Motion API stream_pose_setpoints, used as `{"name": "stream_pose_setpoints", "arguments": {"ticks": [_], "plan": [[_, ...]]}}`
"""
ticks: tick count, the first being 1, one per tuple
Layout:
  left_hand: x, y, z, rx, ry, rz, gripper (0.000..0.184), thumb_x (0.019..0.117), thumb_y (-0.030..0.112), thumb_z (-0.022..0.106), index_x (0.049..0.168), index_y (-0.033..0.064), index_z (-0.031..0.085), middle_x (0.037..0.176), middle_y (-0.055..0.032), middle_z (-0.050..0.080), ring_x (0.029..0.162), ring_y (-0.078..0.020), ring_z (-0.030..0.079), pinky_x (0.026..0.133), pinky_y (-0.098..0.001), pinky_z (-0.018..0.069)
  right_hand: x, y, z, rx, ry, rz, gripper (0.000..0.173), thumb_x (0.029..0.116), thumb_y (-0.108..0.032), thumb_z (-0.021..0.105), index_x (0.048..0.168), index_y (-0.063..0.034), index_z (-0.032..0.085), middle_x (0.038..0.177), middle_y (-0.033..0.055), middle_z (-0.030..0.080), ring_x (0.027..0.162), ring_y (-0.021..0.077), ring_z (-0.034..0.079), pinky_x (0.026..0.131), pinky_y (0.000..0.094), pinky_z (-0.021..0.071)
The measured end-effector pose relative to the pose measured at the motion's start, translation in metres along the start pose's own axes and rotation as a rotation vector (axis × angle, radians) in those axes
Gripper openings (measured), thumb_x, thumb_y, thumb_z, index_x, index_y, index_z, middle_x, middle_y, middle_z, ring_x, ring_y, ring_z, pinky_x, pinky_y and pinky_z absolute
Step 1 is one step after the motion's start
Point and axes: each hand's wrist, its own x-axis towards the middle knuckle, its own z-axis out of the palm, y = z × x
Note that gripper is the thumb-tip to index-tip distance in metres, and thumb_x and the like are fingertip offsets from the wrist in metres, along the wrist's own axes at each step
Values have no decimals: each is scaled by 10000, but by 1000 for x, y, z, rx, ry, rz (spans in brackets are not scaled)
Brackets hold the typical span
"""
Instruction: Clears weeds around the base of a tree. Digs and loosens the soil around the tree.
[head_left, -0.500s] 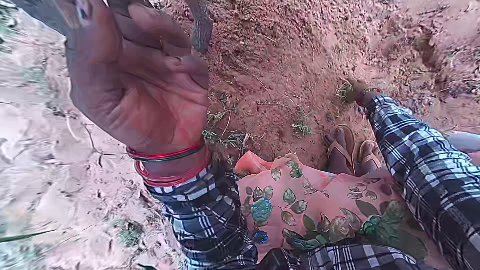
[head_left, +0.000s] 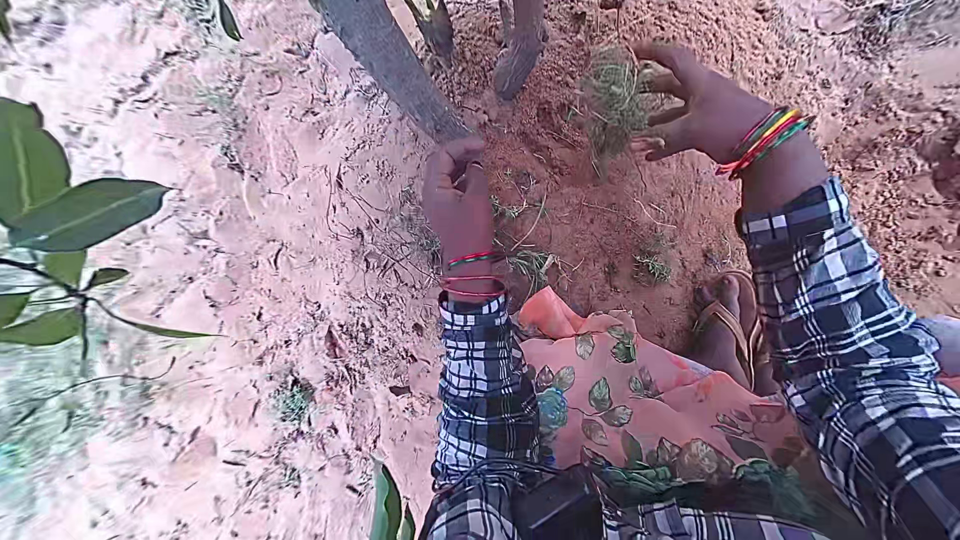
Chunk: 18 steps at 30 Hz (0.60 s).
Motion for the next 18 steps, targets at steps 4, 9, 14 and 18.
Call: {"name": "stream_pose_setpoints", "arguments": {"ticks": [4,9,14,18], "plan": [[-14,1,13,-51,-251,-53,239,1003,36,553,1193,36,698,1176,-99,705,1010,-126,694,901,-320,576,16,-26,40,-339,66,-65,313,960,-80,703,1255,2,636,1177,185,690,989,293,721,891,495,601],[-26,-7,47,383,-540,-46,511,953,-24,584,1443,117,604,1574,-181,463,1479,-331,416,1203,-532,341,28,17,110,-717,-99,-112,547,945,-175,741,1460,-84,583,1473,233,567,1325,469,556,1090,668,420],[3,-19,41,814,-314,-228,740,972,166,597,1624,376,318,1748,60,91,1596,-392,65,1136,-770,195,11,17,128,-800,-208,-164,427,921,72,610,1340,9,653,1342,278,631,1253,467,609,1053,622,475],[7,-22,40,847,-299,-253,578,988,220,617,1547,301,490,1611,-62,430,1470,-372,399,1131,-737,244,8,21,71,-862,-252,-143,315,931,30,645,1216,-61,741,1227,252,703,1161,469,659,1001,672,478]]}}
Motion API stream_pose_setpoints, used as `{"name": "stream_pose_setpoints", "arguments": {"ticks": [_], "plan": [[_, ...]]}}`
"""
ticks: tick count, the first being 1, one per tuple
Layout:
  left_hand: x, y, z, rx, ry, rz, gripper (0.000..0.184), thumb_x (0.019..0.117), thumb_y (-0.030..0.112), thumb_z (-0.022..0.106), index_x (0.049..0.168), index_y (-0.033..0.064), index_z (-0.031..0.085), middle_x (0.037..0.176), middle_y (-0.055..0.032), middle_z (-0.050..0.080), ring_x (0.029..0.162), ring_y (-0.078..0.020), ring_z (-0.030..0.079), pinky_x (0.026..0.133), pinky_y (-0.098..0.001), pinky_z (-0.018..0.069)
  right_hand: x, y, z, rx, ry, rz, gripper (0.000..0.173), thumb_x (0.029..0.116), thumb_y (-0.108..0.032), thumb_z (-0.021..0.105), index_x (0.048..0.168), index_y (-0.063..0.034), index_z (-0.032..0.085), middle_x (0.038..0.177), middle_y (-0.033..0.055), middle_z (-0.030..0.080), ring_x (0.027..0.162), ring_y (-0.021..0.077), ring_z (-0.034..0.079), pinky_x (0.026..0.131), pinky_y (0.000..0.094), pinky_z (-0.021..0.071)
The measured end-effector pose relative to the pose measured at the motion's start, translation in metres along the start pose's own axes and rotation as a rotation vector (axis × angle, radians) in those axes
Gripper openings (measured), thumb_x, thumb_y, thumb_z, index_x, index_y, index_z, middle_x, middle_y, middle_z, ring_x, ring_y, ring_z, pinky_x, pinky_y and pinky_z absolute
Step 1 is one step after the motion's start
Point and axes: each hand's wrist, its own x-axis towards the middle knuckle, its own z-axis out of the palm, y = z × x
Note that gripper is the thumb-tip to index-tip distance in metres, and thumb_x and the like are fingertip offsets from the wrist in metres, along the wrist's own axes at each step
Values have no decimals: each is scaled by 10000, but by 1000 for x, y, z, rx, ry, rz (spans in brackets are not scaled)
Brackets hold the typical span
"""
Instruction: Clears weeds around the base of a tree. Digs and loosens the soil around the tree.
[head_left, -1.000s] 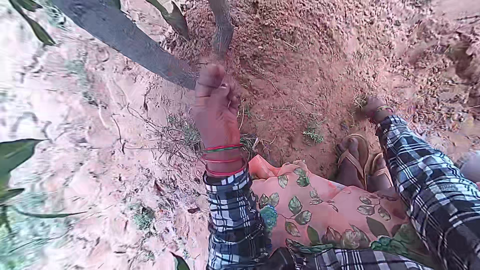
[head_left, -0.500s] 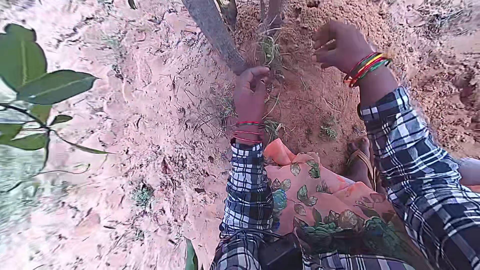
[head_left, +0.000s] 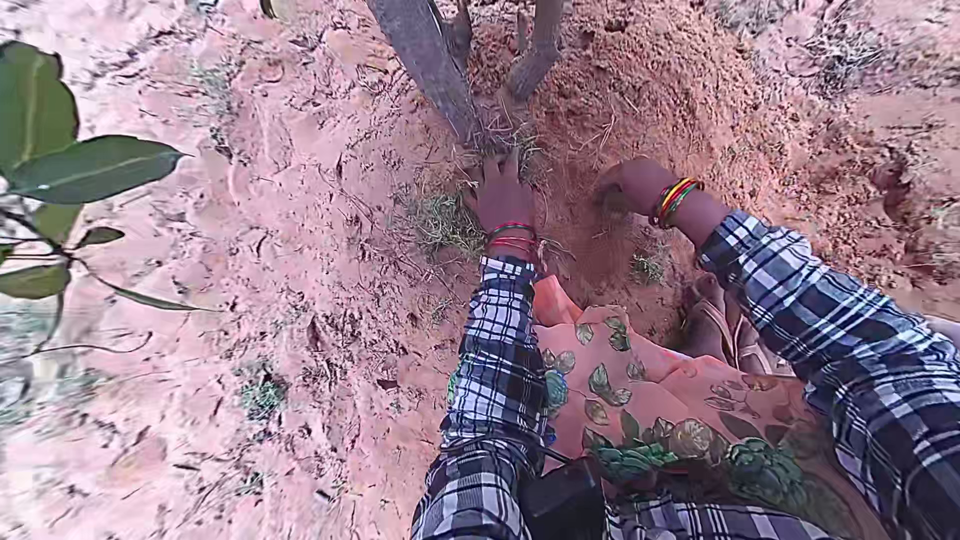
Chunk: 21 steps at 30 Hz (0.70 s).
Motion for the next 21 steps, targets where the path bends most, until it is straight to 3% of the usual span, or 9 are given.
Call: {"name": "stream_pose_setpoints", "arguments": {"ticks": [2,4,6,8,9,11,15,18,21], "plan": [[-2,3,0,-16,-9,-25,464,1011,205,565,1473,253,580,1520,-97,533,1411,-360,478,1132,-716,263,-7,24,-11,-83,-8,68,311,942,-13,655,1242,-66,714,1292,268,653,1205,497,621,987,708,471],[-1,7,-6,-58,23,-29,384,1035,239,514,1397,197,636,1458,-130,584,1351,-345,549,1120,-630,357,-21,34,-20,-141,-111,141,214,985,-102,636,1169,-28,716,1175,279,694,1132,513,649,933,732,475],[-3,12,-10,-142,95,13,387,1062,279,494,1386,127,640,1415,-164,609,1316,-334,582,1109,-540,421,-43,35,-9,-140,-291,186,296,1007,-241,672,1153,15,702,1089,291,699,1076,514,656,899,736,473],[-12,22,-17,-247,153,48,385,1078,267,479,1392,106,632,1398,-156,621,1307,-294,592,1116,-451,438,-71,35,27,-52,-387,269,598,935,-353,783,1357,24,588,1216,335,645,1130,521,635,946,711,478],[-16,26,-21,-304,178,60,380,1078,250,477,1390,97,629,1388,-149,634,1304,-278,598,1116,-432,439,-82,33,47,-2,-395,319,773,898,-306,828,1501,3,458,1363,371,537,1195,545,592,976,703,474],[-21,25,-23,-407,262,62,358,1053,185,493,1367,103,646,1318,-144,684,1238,-264,648,1073,-445,476,-92,30,82,29,-324,338,733,891,-97,791,1528,-32,434,1444,362,474,1192,548,598,952,678,508],[-19,-5,-31,-509,396,-66,414,966,40,500,1356,99,628,1189,-133,709,1074,-227,681,944,-420,524,-59,3,63,136,-95,76,262,942,-21,657,1196,31,688,1109,280,711,1056,473,687,929,667,509],[-14,-9,-37,-499,408,-114,451,942,3,540,1384,69,600,1317,-152,662,1217,-256,637,1044,-442,489,-18,-37,4,214,172,-64,273,978,7,593,1236,56,668,1195,270,698,1129,451,674,1006,620,492],[-9,3,-27,-376,306,-25,668,880,-5,639,1521,92,476,1524,-178,508,1403,-335,497,1152,-483,410,39,-56,-15,154,266,-78,421,1020,1,506,1426,-60,598,1430,197,616,1277,432,615,1059,617,475]]}}
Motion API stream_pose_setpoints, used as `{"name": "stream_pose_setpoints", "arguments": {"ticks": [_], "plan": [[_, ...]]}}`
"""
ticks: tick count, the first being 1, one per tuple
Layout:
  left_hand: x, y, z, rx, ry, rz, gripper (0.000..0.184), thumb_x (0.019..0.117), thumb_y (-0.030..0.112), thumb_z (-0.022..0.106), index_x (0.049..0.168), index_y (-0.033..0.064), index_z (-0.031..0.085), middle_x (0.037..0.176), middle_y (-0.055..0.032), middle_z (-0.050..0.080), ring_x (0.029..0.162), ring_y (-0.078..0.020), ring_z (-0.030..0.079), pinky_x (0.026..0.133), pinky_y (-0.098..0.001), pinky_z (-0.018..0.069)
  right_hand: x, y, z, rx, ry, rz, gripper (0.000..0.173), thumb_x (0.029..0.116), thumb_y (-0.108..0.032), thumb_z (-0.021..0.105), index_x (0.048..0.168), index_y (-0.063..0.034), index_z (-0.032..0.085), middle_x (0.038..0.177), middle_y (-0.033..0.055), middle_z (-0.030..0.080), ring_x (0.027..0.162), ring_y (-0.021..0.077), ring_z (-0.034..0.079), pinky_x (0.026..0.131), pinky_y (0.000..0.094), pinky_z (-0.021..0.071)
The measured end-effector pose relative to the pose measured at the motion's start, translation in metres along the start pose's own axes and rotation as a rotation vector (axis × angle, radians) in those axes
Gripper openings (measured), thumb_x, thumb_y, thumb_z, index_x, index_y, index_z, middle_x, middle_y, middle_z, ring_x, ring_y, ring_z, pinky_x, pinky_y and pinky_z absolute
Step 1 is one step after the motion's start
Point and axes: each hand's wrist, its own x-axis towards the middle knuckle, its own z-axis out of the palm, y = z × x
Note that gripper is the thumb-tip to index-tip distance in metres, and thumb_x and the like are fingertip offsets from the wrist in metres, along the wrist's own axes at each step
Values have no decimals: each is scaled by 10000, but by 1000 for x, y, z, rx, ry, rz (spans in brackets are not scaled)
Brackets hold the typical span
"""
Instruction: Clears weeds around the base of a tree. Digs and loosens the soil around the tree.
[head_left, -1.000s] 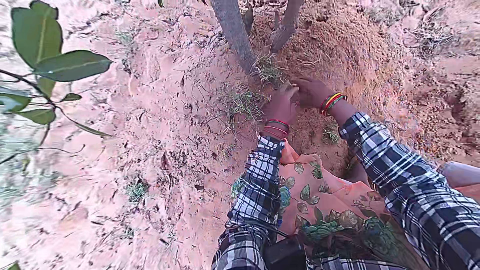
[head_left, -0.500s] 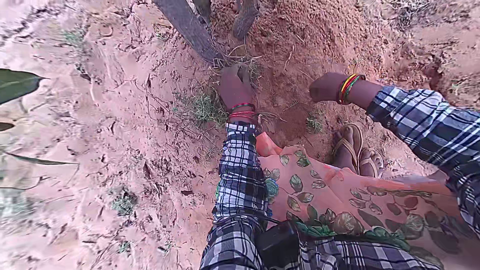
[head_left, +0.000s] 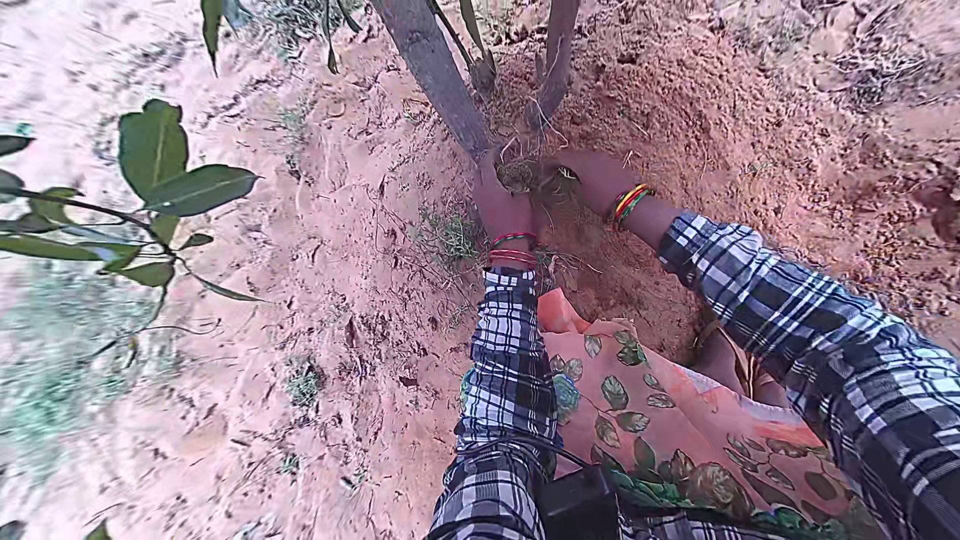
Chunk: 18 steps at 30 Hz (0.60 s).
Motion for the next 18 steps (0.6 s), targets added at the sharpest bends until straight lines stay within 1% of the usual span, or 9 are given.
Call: {"name": "stream_pose_setpoints", "arguments": {"ticks": [2,4,6,8,10,13,14,16,18], "plan": [[-7,4,17,88,-91,38,793,861,22,666,1587,192,398,1646,-147,354,1468,-407,390,1120,-600,399,28,5,19,-117,-78,35,542,1010,-3,520,1544,-83,477,1581,147,491,1436,410,478,1120,608,432],[-13,8,27,196,-269,56,803,877,48,675,1584,321,407,1715,-103,209,1517,-479,254,1064,-763,320,30,9,40,-155,-128,70,379,983,12,567,1355,72,601,1495,237,544,1425,458,462,1081,653,434],[-14,4,35,331,-438,54,705,925,128,663,1555,369,458,1734,-44,156,1548,-474,174,1091,-828,190,10,13,47,-146,-110,60,254,959,45,582,1191,100,672,1327,274,640,1323,460,557,1077,618,450],[-9,-2,40,408,-462,47,505,985,206,632,1475,315,579,1712,-14,239,1541,-432,221,1110,-785,234,-17,28,46,-106,-57,23,327,924,70,599,1227,14,708,1277,241,688,1261,451,618,1050,629,481],[0,-6,43,407,-351,27,333,1014,239,611,1328,298,702,1597,-24,449,1469,-387,379,1111,-668,365,-46,44,36,-67,31,38,230,954,2,615,1151,1,735,1169,243,723,1156,456,668,990,640,503],[11,-7,42,252,-191,-6,351,1013,130,566,1338,191,682,1457,-90,585,1395,-387,477,1076,-715,323,-62,61,13,55,177,108,246,1015,-104,604,1166,44,730,1135,273,721,1097,455,687,982,627,501],[12,-8,41,200,-133,19,358,1011,84,545,1336,156,678,1437,-106,600,1375,-367,506,1090,-663,348,-59,61,4,99,230,116,248,1025,-102,582,1152,63,716,1102,274,718,1050,440,696,956,606,508],[13,-11,40,49,-26,145,374,992,11,510,1312,78,689,1406,-148,620,1347,-317,546,1142,-481,395,-39,53,-7,161,272,120,304,1044,-59,509,1281,37,674,1192,259,709,1104,409,694,1008,560,503],[10,-11,43,-80,14,281,416,968,12,523,1360,46,655,1479,-214,544,1392,-347,503,1164,-440,389,-8,42,-5,131,199,93,517,1019,35,451,1529,-38,494,1425,231,616,1308,410,605,1120,554,442]]}}
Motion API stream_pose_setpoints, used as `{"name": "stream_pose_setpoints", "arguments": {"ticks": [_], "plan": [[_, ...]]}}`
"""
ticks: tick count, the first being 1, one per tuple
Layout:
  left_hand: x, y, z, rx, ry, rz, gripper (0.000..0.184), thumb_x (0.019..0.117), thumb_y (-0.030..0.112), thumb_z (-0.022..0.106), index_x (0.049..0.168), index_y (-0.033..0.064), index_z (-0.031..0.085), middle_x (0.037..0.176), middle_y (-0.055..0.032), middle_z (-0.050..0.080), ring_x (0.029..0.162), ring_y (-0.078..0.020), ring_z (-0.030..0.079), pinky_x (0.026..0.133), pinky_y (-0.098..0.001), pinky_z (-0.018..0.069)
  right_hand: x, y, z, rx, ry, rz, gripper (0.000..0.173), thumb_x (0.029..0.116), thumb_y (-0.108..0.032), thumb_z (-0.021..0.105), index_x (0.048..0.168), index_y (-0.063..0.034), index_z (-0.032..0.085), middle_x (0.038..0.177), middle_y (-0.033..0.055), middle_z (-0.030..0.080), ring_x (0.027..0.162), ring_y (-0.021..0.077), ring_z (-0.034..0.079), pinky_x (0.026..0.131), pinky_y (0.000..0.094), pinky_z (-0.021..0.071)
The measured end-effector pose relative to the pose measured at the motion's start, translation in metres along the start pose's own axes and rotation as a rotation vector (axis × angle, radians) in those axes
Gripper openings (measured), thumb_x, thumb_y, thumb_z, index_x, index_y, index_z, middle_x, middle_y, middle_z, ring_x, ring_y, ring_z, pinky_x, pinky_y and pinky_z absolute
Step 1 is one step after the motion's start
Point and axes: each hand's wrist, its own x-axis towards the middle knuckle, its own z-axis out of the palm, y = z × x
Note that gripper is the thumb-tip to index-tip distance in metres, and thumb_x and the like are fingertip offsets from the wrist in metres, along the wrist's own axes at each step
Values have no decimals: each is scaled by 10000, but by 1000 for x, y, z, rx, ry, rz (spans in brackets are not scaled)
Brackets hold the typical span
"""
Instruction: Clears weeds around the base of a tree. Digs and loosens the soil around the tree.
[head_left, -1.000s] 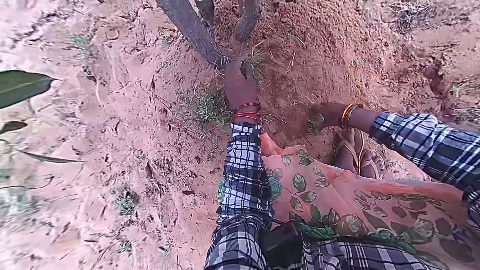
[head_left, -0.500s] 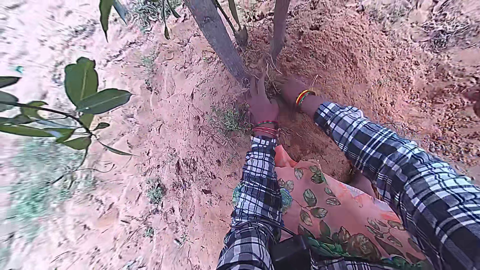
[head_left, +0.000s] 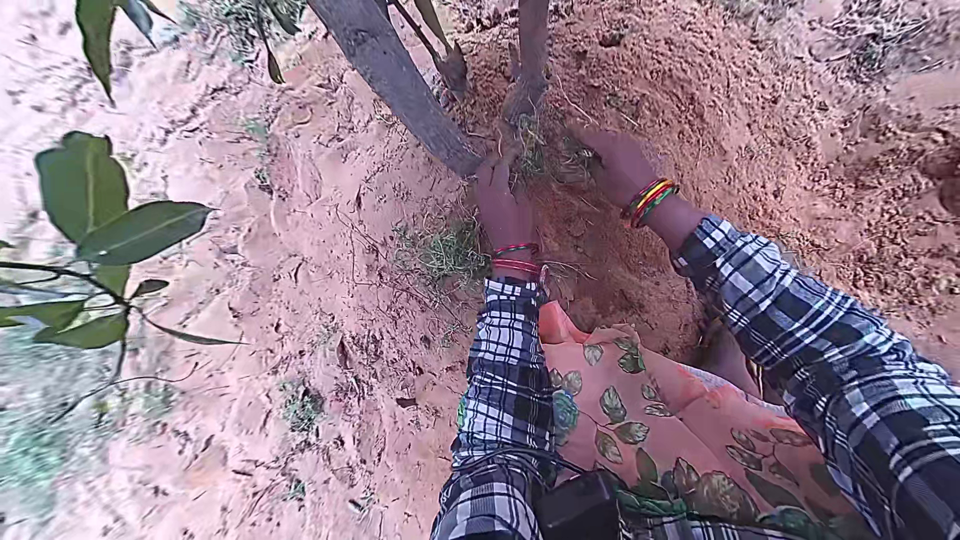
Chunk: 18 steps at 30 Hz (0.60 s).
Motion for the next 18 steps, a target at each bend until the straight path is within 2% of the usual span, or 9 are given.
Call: {"name": "stream_pose_setpoints", "arguments": {"ticks": [1,2,4,6,8,11,13,15,18], "plan": [[-4,2,3,-33,0,61,468,952,54,553,1415,64,621,1559,-229,452,1427,-378,457,1168,-472,381,13,-7,10,-57,-93,30,615,1022,25,458,1618,-75,346,1551,199,512,1423,403,503,1163,571,396],[-8,4,7,-36,-9,116,522,928,105,583,1450,94,598,1622,-239,355,1433,-424,423,1144,-533,377,22,-12,24,-103,-167,56,684,1002,8,526,1637,-75,284,1611,189,437,1488,419,408,1159,627,375],[-15,7,12,13,-91,151,524,919,194,574,1440,205,627,1676,-207,263,1414,-484,398,1079,-652,358,24,-14,51,-97,-244,68,741,920,-49,700,1592,-56,387,1633,188,401,1539,438,287,1138,711,296],[-19,8,10,85,-280,92,444,1024,308,470,1440,302,625,1693,-113,280,1420,-454,417,1047,-727,312,9,-17,60,-83,-234,57,479,967,-105,664,1421,24,584,1522,213,528,1477,408,400,1174,616,312],[-16,5,5,169,-456,-24,497,1091,455,366,1529,281,525,1698,-72,283,1474,-411,383,1101,-745,259,-9,-11,56,-120,-198,14,291,1004,-35,579,1263,55,676,1338,248,650,1323,414,572,1120,555,436],[-10,6,8,363,-539,-118,476,1090,428,450,1528,257,523,1694,-72,291,1458,-437,379,1077,-741,277,-34,19,34,-48,-40,0,342,1020,-17,540,1322,-72,689,1319,208,681,1236,403,650,1055,561,505],[-9,13,13,401,-537,-144,508,1058,358,532,1548,229,495,1679,-42,326,1474,-432,354,1067,-745,289,-37,39,14,5,83,52,317,1014,-7,544,1286,-61,697,1302,224,679,1175,417,674,1004,583,520],[-9,16,16,409,-548,-146,551,1045,314,555,1568,173,454,1655,-42,377,1478,-443,350,1057,-775,288,-25,57,-2,34,191,148,299,1018,6,518,1229,-32,727,1313,229,667,1208,390,658,1052,534,507],[-9,18,15,412,-580,-152,504,1041,307,566,1538,243,507,1636,-6,405,1470,-428,360,1053,-766,299,6,78,-13,-21,208,265,351,994,2,546,1305,-62,696,1401,231,614,1288,383,607,1100,518,471]]}}
